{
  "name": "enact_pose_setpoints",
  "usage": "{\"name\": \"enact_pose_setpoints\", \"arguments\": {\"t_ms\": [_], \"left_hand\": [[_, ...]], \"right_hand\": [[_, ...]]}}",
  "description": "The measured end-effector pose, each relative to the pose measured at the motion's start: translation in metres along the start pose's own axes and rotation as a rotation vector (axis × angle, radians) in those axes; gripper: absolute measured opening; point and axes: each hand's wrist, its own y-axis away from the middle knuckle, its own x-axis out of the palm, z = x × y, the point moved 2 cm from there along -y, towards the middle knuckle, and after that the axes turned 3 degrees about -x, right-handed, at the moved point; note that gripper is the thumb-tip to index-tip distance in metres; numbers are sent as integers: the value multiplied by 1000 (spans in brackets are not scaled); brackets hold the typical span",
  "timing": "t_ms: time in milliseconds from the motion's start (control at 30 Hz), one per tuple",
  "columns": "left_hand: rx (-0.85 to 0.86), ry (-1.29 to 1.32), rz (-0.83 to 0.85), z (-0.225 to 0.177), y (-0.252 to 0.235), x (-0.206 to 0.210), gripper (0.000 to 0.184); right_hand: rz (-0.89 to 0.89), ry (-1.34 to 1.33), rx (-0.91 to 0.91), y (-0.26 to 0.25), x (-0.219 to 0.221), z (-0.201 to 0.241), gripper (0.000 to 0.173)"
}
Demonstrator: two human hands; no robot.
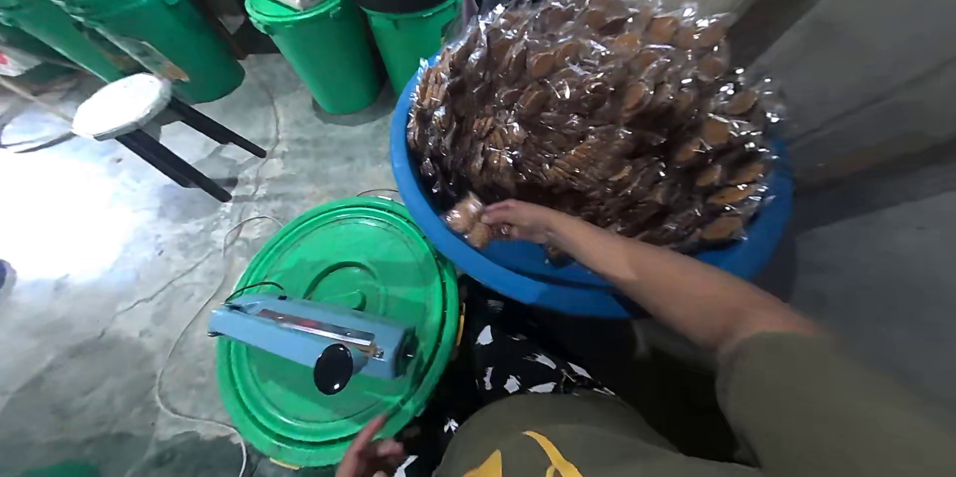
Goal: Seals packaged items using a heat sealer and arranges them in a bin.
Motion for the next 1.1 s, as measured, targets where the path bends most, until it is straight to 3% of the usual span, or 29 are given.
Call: {"name": "enact_pose_setpoints", "arguments": {"t_ms": [67,133,200,233,300,333,400,467,533,667,800,867,933,1033,1100], "left_hand": [[60,163,164,-8,-27,31,68],[39,468,283,-16,-55,56,79],[-53,877,279,-20,-72,72,65],[-127,1031,162,-23,-71,76,51],[-177,1187,-70,-21,-66,72,51],[-172,1142,-172,-17,-64,67,50],[-124,927,-344,3,-62,57,24],[-112,587,-410,15,-58,54,56],[-105,415,-437,17,-54,51,69],[-53,370,-601,22,-62,27,68],[-36,281,-815,45,-77,-7,68],[-62,301,-842,49,-81,-17,69],[-73,360,-868,46,-83,-30,70],[-61,408,-926,43,-89,-55,68],[-45,373,-941,42,-93,-71,69]], "right_hand": [[-62,59,-304,42,28,26,21],[-202,279,-699,68,72,23,23],[-232,465,-1006,80,120,1,26],[-160,551,-1075,83,139,-11,34],[102,607,-993,88,158,-22,58],[221,570,-892,90,160,-20,62],[408,312,-551,92,163,-9,46],[418,40,-129,85,168,-2,32],[300,36,38,65,180,-8,22],[187,403,-114,12,215,-3,28],[238,812,-406,-30,252,-3,31],[262,907,-402,-48,260,4,34],[262,830,-338,-57,262,30,38],[473,785,-341,-38,266,75,45],[663,1070,-372,-15,275,82,59]]}}
